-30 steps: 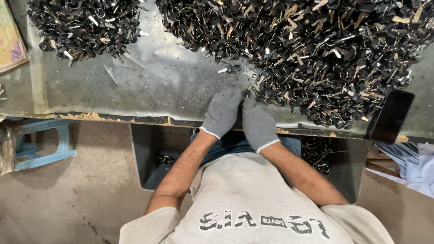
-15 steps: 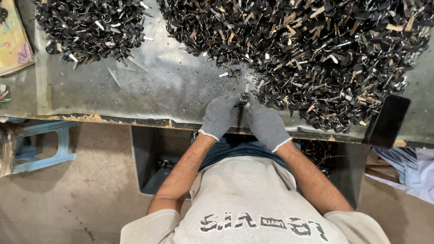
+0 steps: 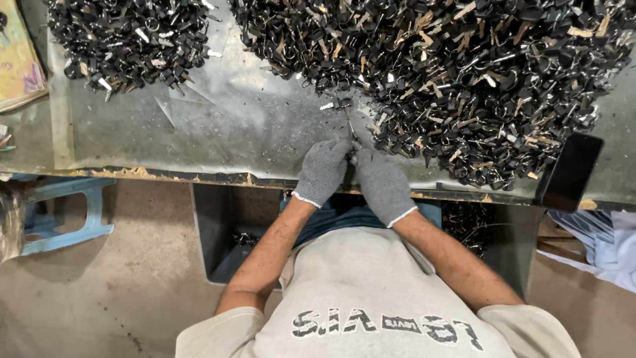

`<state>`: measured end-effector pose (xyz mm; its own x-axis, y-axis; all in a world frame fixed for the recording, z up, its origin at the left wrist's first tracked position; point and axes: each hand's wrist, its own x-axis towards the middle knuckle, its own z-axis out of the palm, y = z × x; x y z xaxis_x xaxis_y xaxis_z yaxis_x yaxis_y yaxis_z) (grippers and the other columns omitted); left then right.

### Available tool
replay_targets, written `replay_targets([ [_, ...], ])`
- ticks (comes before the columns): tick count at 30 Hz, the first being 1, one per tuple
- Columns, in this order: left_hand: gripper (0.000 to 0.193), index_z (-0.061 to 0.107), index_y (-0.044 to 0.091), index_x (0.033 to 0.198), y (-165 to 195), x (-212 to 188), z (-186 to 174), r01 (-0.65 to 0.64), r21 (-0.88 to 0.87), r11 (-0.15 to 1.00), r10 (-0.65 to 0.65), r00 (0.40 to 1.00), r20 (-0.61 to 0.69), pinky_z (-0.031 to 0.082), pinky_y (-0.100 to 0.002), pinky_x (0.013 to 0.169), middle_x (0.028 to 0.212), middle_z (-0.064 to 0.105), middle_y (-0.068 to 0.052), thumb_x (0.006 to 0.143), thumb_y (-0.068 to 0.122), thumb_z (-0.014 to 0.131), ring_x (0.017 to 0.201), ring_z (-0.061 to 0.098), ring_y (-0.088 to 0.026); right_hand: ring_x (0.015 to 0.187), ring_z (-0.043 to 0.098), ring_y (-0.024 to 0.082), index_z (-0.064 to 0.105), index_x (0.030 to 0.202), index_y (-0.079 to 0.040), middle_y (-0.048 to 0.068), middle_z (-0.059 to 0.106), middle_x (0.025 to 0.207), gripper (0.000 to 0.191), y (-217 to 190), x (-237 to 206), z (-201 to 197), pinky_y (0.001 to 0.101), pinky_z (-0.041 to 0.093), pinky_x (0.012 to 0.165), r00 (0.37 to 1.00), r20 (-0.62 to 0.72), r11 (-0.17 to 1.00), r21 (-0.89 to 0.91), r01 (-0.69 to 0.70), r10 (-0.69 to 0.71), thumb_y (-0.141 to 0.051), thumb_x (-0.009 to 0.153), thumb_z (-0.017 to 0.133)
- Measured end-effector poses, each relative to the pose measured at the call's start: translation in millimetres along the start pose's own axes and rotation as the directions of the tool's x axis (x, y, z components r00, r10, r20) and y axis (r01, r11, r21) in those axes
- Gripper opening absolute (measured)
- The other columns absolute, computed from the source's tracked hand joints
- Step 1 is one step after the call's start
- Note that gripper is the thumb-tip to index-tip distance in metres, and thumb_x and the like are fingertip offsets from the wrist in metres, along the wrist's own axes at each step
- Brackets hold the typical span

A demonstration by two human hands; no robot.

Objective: The person, wearing gloves, picks small black metal components one at a time from a large pile on the work table, briefly handles each piece, and drops it into a bin below the table, repeating this sorting cycle continuously.

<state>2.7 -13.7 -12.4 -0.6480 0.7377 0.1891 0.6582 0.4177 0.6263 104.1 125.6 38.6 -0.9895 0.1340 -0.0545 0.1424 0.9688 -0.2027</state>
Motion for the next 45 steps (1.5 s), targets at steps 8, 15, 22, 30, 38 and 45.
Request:
replay_targets([
  [8,0.033,0.068,0.007,0.116,-5,0,-1,-0.093,0.019,0.995,0.095,0.993,-0.074,0.054,-0.047,0.093,0.111,0.071,-0.015,0.083,0.006,0.066,0.104,0.067,-0.036,0.070,0.073,0.038,0.061,0.101,0.003,0.024,0.070,0.077,0.024,16,22,0,0.0490,0.057,0.065,0.918,0.396,0.923,0.347,-0.163,0.013,-0.021,0.098,0.059],
  [15,0.028,0.067,0.007,0.109,8,-4,-7,-0.002,0.179,0.984,0.005,1.000,-0.014,0.053,-0.049,0.077,0.090,0.068,-0.012,0.083,0.017,0.071,0.088,0.068,-0.035,0.074,0.073,0.039,0.059,0.112,0.003,0.023,0.071,0.078,0.026,11,10,-8,0.0501,0.058,0.066,0.950,0.284,0.959,0.208,-0.190,0.126,-0.021,0.104,0.055],
  [22,0.022,0.068,0.014,0.102,12,3,-8,0.092,0.203,0.975,-0.082,0.995,-0.060,0.053,-0.049,0.074,0.092,0.069,-0.014,0.080,0.016,0.070,0.089,0.067,-0.037,0.076,0.071,0.039,0.044,0.142,0.006,0.025,0.069,0.095,0.055,13,-6,-6,0.0506,0.058,0.064,0.983,0.172,0.977,0.194,-0.092,0.058,-0.019,0.095,0.059],
  [30,0.025,0.067,0.012,0.108,18,-4,-5,0.040,0.050,0.998,-0.038,0.998,-0.042,0.053,-0.049,0.080,0.094,0.068,-0.013,0.085,0.005,0.061,0.092,0.067,-0.037,0.071,0.073,0.037,0.048,0.140,0.005,0.023,0.071,0.096,0.052,1,-6,16,0.0450,0.059,0.051,0.999,-0.017,0.999,0.025,-0.033,0.033,-0.013,0.093,0.060],
  [38,0.024,0.066,0.008,0.110,24,-4,-9,0.000,0.029,1.000,0.001,0.999,-0.036,0.051,-0.049,0.084,0.098,0.068,-0.013,0.086,0.004,0.061,0.096,0.066,-0.036,0.069,0.071,0.043,0.047,0.127,0.015,0.028,0.069,0.073,0.045,3,4,17,0.0523,0.057,0.061,0.970,0.241,0.946,0.303,-0.117,0.043,-0.012,0.093,0.059],
  [45,0.051,0.054,0.004,0.133,50,-2,-50,0.180,0.146,0.973,-0.114,0.922,-0.371,0.052,-0.050,0.079,0.099,0.069,-0.018,0.084,0.012,0.064,0.092,0.067,-0.041,0.072,0.073,0.039,0.061,0.110,0.001,0.025,0.071,0.076,0.026,18,-12,6,0.0505,0.058,0.066,0.948,0.317,0.894,0.424,-0.142,0.000,-0.022,0.100,0.058],
])
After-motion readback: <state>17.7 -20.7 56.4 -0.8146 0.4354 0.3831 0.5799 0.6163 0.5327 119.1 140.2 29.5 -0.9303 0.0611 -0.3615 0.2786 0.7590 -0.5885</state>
